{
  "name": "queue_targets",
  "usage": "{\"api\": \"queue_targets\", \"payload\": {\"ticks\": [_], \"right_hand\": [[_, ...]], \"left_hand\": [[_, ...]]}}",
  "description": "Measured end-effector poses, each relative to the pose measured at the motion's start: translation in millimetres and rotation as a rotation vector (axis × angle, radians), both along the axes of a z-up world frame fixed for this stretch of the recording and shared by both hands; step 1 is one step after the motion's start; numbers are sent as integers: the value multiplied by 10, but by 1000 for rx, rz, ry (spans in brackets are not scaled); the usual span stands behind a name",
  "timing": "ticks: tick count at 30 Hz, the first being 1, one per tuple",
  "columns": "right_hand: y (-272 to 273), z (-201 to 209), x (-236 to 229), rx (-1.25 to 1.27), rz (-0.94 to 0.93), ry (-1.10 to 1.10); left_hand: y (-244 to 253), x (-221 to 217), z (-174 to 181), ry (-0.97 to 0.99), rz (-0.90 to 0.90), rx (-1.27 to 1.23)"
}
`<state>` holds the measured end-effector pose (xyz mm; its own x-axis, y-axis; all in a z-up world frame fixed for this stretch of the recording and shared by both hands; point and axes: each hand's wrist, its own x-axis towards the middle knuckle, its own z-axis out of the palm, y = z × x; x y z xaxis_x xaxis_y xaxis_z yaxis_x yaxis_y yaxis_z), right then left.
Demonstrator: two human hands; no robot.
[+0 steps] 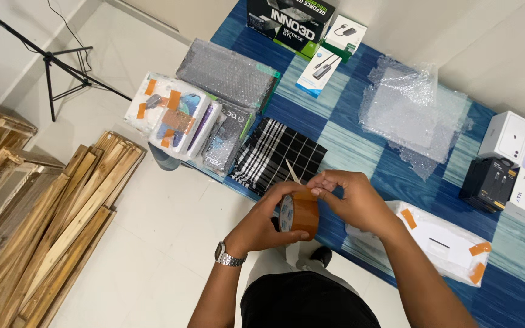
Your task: The person wraps a box in bubble wrap and secures it using tape and scissors.
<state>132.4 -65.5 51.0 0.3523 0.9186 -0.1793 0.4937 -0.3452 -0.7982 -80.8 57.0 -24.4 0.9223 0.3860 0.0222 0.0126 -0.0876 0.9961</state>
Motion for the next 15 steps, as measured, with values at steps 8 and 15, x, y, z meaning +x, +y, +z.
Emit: {"api": "queue_targets", "payload": {"ticks": [8,15], "right_hand": [[223,-120,-66,-147,24,67],[351,-830,-20,-39,-157,479]], "left_hand": [[85,-151,-22,-21,7,29],[186,-300,-316,60,94,82]]}}
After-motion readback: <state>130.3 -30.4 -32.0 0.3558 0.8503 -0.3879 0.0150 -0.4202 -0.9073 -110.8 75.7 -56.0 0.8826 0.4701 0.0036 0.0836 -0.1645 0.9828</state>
